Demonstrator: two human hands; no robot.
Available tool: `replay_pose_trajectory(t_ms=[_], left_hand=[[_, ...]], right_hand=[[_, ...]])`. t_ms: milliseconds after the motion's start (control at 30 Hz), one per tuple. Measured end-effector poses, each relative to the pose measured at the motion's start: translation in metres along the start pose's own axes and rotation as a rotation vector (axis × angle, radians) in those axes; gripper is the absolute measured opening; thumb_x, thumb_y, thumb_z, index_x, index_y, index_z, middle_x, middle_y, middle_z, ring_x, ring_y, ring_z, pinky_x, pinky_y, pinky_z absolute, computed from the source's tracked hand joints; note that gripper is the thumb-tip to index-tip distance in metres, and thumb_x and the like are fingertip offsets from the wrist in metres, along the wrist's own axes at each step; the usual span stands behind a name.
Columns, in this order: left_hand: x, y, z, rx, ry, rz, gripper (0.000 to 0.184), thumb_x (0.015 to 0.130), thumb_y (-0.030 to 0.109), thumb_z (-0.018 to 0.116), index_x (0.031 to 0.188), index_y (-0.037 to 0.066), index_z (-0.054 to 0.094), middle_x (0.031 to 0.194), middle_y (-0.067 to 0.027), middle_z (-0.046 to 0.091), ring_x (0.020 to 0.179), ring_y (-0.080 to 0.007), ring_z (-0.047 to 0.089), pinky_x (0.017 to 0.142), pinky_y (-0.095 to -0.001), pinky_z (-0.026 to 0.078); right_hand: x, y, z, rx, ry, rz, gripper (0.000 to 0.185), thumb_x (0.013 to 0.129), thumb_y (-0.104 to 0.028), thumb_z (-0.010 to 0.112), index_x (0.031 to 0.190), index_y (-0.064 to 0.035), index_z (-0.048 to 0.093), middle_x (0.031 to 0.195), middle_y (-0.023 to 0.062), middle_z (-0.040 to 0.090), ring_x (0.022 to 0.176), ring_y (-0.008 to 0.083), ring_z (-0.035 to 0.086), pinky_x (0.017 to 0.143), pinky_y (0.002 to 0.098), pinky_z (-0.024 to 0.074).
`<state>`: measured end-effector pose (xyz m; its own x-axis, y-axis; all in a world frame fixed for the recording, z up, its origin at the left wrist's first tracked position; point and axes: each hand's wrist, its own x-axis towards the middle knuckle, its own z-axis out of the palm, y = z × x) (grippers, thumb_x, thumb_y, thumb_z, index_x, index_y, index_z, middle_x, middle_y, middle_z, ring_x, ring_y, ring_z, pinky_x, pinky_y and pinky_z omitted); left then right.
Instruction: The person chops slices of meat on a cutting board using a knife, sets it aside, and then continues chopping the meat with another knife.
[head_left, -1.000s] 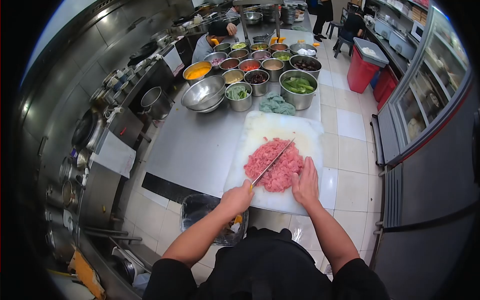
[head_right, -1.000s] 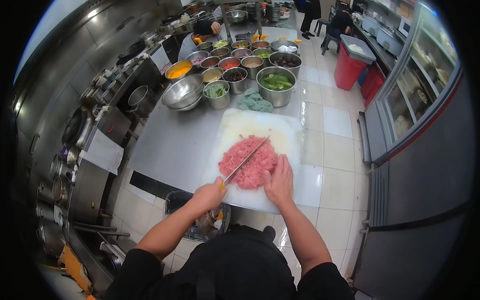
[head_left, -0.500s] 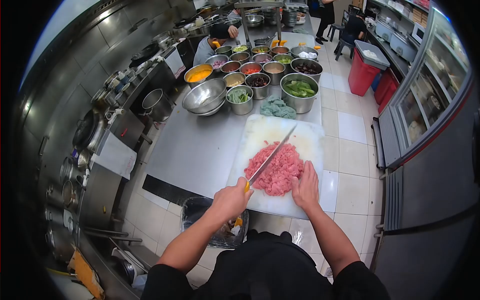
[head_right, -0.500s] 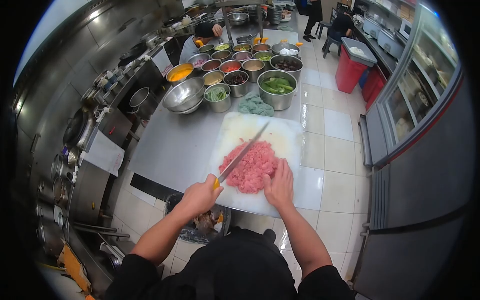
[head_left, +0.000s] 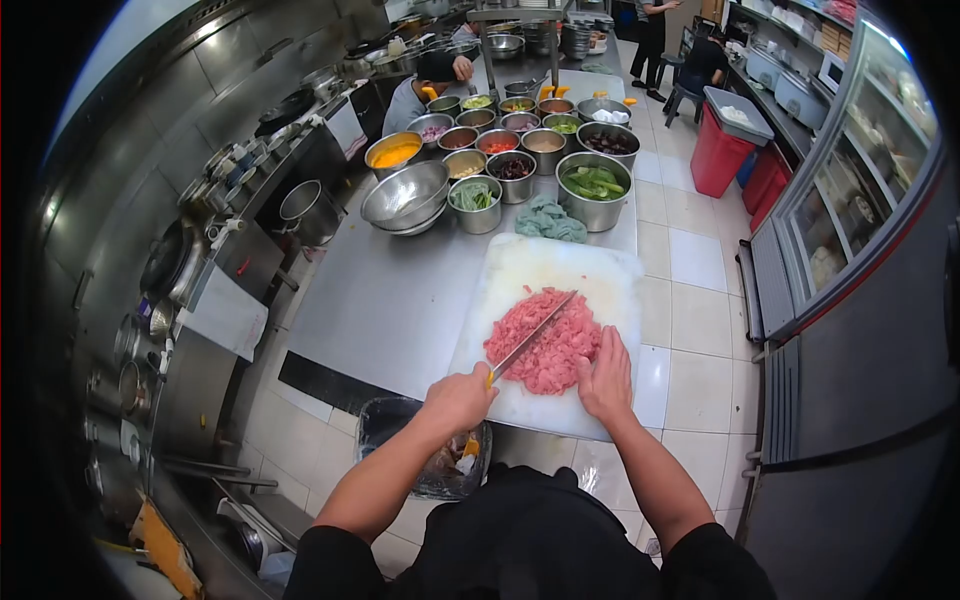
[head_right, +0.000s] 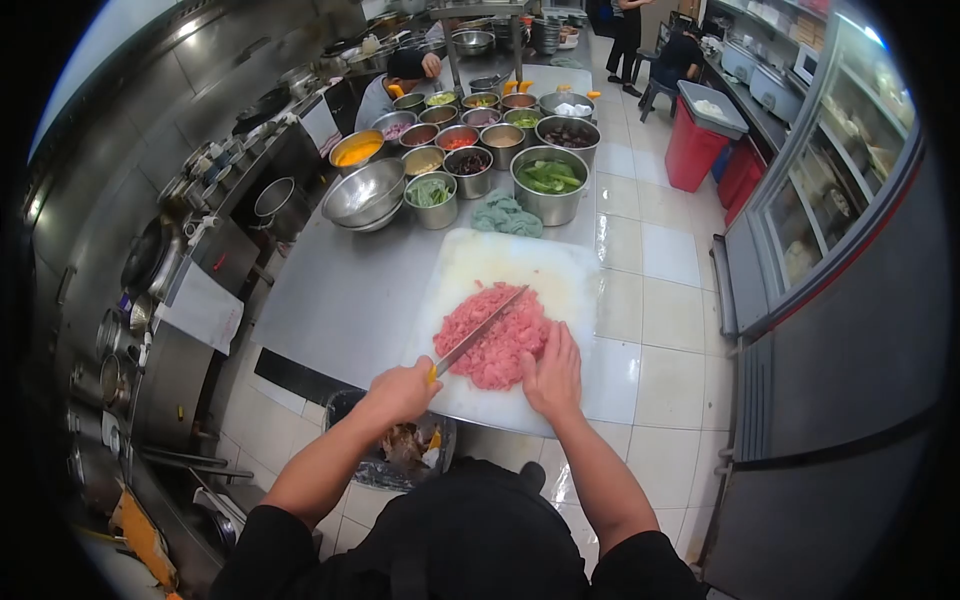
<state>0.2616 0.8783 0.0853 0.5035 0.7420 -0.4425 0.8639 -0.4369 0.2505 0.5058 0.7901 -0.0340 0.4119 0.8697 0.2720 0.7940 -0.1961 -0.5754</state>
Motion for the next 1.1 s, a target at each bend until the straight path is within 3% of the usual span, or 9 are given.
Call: replay_pose_trajectory(t_ms=[233, 367, 500, 667, 767, 967, 1100], left_hand=[[0.007, -0.01, 0.011, -0.018, 0.012, -0.008, 0.035, 0.102, 0.036, 0.052, 0.117, 0.005, 0.047, 0.092, -0.0262, 0.071, 0.091, -0.0466, 0.068, 0.08, -0.0564, 0.052], [-0.014, 0.003, -0.024, -0.041, 0.06, -0.016, 0.037, 0.101, 0.039, 0.053, 0.119, 0.006, 0.048, 0.095, -0.0271, 0.07, 0.093, -0.0482, 0.067, 0.083, -0.0569, 0.051], [0.012, -0.024, 0.011, -0.03, 0.039, -0.036, 0.039, 0.101, 0.04, 0.053, 0.119, 0.006, 0.047, 0.095, -0.0273, 0.071, 0.093, -0.0481, 0.067, 0.082, -0.0574, 0.051], [-0.008, -0.012, -0.023, -0.061, 0.098, -0.043, 0.04, 0.101, 0.04, 0.054, 0.119, 0.005, 0.047, 0.095, -0.0269, 0.071, 0.093, -0.0479, 0.067, 0.082, -0.0578, 0.051], [0.011, -0.029, 0.009, -0.024, 0.053, -0.064, 0.039, 0.1, 0.039, 0.055, 0.119, 0.005, 0.047, 0.096, -0.0267, 0.071, 0.093, -0.0478, 0.068, 0.082, -0.0578, 0.051], [-0.004, -0.02, -0.016, -0.044, 0.103, -0.061, 0.039, 0.1, 0.038, 0.055, 0.12, 0.005, 0.047, 0.098, -0.0264, 0.071, 0.094, -0.047, 0.067, 0.083, -0.0571, 0.051], [0.013, -0.035, 0.005, -0.028, 0.023, -0.064, 0.04, 0.1, 0.038, 0.055, 0.12, 0.005, 0.046, 0.099, -0.0266, 0.07, 0.096, -0.0457, 0.067, 0.083, -0.0561, 0.051]], right_hand=[[0.001, 0.002, 0.0, 0.001, 0.012, -0.019, 0.076, 0.098, -0.041, 0.055, 0.153, 0.0055, 0.027, 0.156, 0.0282, 0.031, 0.142, 0.0447, 0.032, 0.119, 0.0513, 0.0245], [-0.001, 0.001, 0.003, -0.002, 0.016, -0.006, 0.076, 0.098, -0.04, 0.055, 0.153, 0.0056, 0.028, 0.155, 0.0282, 0.032, 0.142, 0.0448, 0.032, 0.119, 0.0512, 0.025], [-0.001, -0.002, -0.002, 0.011, 0.01, -0.006, 0.075, 0.098, -0.04, 0.055, 0.152, 0.0058, 0.029, 0.154, 0.0285, 0.033, 0.141, 0.0449, 0.033, 0.118, 0.0512, 0.0253], [-0.001, -0.001, 0.0, 0.0, 0.022, -0.002, 0.074, 0.098, -0.04, 0.055, 0.152, 0.0058, 0.029, 0.154, 0.0282, 0.033, 0.141, 0.0447, 0.033, 0.118, 0.0511, 0.0256], [-0.002, -0.002, 0.0, 0.009, 0.014, -0.012, 0.075, 0.098, -0.04, 0.055, 0.152, 0.0057, 0.029, 0.154, 0.0281, 0.033, 0.141, 0.0445, 0.033, 0.118, 0.051, 0.0254], [0.0, -0.002, 0.001, -0.006, 0.008, 0.0, 0.075, 0.098, -0.041, 0.054, 0.152, 0.0052, 0.029, 0.155, 0.0279, 0.033, 0.142, 0.0442, 0.033, 0.119, 0.0507, 0.0249], [0.001, -0.004, -0.001, -0.005, -0.019, 0.031, 0.076, 0.098, -0.043, 0.053, 0.153, 0.0049, 0.029, 0.155, 0.0279, 0.032, 0.142, 0.0442, 0.032, 0.119, 0.0508, 0.024]])
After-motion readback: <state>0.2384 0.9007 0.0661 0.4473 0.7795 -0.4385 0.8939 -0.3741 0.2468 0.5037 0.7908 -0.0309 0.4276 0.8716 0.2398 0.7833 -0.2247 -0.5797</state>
